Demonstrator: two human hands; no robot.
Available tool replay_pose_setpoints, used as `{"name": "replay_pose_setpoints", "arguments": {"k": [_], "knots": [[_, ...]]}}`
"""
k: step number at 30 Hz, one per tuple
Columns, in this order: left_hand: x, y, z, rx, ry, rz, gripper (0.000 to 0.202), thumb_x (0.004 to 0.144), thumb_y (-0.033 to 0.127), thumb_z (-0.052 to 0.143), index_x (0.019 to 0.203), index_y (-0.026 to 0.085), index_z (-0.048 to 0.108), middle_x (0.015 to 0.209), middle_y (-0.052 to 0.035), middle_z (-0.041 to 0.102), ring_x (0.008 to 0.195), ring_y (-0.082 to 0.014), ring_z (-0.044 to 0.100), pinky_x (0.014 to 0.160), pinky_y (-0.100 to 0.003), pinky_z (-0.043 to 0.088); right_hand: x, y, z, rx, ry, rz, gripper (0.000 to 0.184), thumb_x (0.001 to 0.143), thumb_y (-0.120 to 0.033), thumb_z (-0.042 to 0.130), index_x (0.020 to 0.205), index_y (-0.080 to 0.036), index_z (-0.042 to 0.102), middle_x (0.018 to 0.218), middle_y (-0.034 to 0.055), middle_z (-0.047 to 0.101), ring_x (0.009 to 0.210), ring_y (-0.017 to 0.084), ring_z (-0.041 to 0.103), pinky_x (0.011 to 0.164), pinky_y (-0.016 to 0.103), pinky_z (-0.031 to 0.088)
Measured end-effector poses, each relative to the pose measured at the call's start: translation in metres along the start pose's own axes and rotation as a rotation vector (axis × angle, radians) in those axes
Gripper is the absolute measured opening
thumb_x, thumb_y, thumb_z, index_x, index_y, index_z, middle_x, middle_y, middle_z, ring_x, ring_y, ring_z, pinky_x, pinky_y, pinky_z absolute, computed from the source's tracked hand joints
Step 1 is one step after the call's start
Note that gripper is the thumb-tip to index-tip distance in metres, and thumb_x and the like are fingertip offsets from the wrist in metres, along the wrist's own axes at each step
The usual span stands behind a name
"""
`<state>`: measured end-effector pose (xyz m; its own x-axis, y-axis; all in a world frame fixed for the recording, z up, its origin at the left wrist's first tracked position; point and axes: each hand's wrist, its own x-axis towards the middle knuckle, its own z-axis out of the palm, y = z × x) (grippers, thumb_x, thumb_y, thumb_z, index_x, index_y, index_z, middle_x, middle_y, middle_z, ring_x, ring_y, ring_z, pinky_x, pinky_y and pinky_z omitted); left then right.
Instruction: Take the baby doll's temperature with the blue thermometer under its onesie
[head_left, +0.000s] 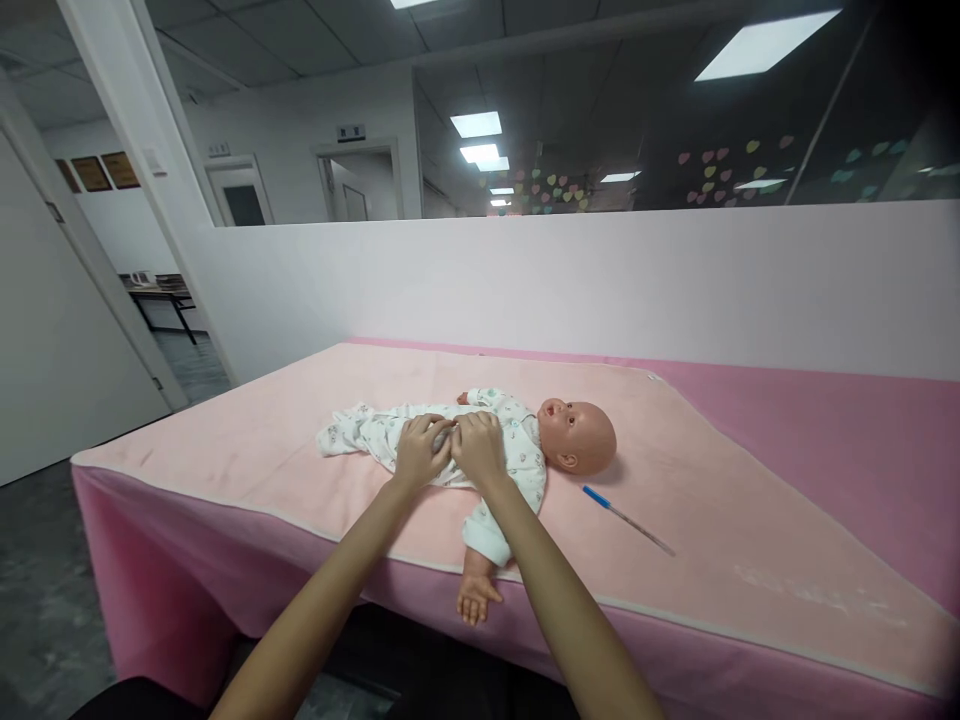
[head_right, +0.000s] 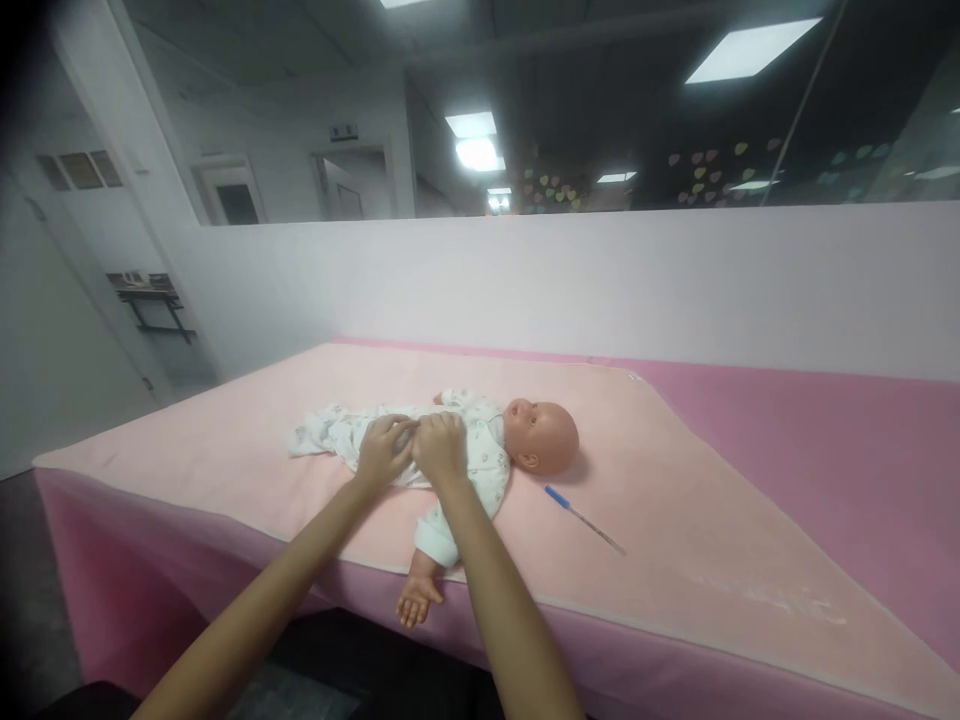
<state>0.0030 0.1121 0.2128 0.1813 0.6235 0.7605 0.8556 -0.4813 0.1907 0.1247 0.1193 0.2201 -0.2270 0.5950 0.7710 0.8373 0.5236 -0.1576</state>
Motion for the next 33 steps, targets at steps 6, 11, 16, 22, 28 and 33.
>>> {"name": "replay_pose_setpoints", "arguments": {"k": [6, 11, 16, 22, 28, 33], "knots": [[-0.001, 0.009, -0.002, -0.047, 0.025, -0.028, 0.021, 0.078, 0.023, 0.041, 0.09, 0.023, 0.059, 0.092, -0.0023, 0.055, 0.088, -0.0143, 0.048, 0.082, -0.029, 0.033, -0.007, 0.013, -0.001, 0.056, -0.027, 0.033, 0.012, 0.08, -0.025, 0.046, 0.078, -0.019, 0.057, 0.074, 0.0022, 0.058, 0.078, 0.016, 0.047, 0.077, 0.03, 0.032], [-0.001, 0.01, 0.002, -0.02, 0.03, -0.053, 0.021, 0.077, 0.02, 0.042, 0.088, 0.023, 0.059, 0.092, -0.0018, 0.055, 0.088, -0.0143, 0.048, 0.082, -0.029, 0.033, -0.007, 0.015, 0.001, 0.071, -0.034, 0.073, 0.016, 0.082, -0.025, 0.044, 0.075, -0.018, 0.057, 0.072, 0.0028, 0.058, 0.076, 0.016, 0.049, 0.075, 0.029, 0.032], [0.001, 0.011, 0.005, 0.034, 0.014, -0.065, 0.021, 0.076, 0.02, 0.042, 0.088, 0.023, 0.059, 0.093, -0.0021, 0.054, 0.088, -0.0157, 0.047, 0.079, -0.03, 0.033, -0.008, 0.015, 0.002, 0.061, -0.04, 0.075, 0.018, 0.083, -0.023, 0.041, 0.075, -0.018, 0.056, 0.07, 0.0026, 0.057, 0.074, 0.015, 0.049, 0.074, 0.029, 0.032], [0.0, 0.012, 0.005, 0.051, 0.0, -0.039, 0.025, 0.076, 0.017, 0.04, 0.092, 0.024, 0.058, 0.099, -0.0032, 0.052, 0.092, -0.016, 0.046, 0.08, -0.031, 0.035, -0.008, 0.014, 0.004, 0.023, -0.017, 0.056, 0.022, 0.085, -0.02, 0.035, 0.074, -0.018, 0.054, 0.068, 0.003, 0.054, 0.073, 0.015, 0.047, 0.071, 0.028, 0.032], [-0.001, 0.011, 0.004, 0.029, 0.014, -0.053, 0.02, 0.077, 0.02, 0.039, 0.087, 0.021, 0.057, 0.098, -0.0044, 0.053, 0.093, -0.0169, 0.046, 0.079, -0.031, 0.035, -0.009, 0.013, 0.003, 0.03, 0.009, 0.047, 0.021, 0.085, -0.019, 0.036, 0.074, -0.018, 0.054, 0.068, 0.0022, 0.053, 0.072, 0.015, 0.046, 0.069, 0.027, 0.032], [0.0, 0.013, 0.001, -0.026, 0.036, -0.076, 0.018, 0.079, 0.021, 0.037, 0.083, 0.02, 0.054, 0.094, -0.0037, 0.054, 0.089, -0.0158, 0.047, 0.08, -0.03, 0.035, -0.008, 0.011, -0.002, 0.071, 0.056, 0.03, 0.02, 0.084, -0.018, 0.036, 0.079, -0.018, 0.056, 0.071, 0.0024, 0.053, 0.074, 0.015, 0.046, 0.074, 0.028, 0.032]]}}
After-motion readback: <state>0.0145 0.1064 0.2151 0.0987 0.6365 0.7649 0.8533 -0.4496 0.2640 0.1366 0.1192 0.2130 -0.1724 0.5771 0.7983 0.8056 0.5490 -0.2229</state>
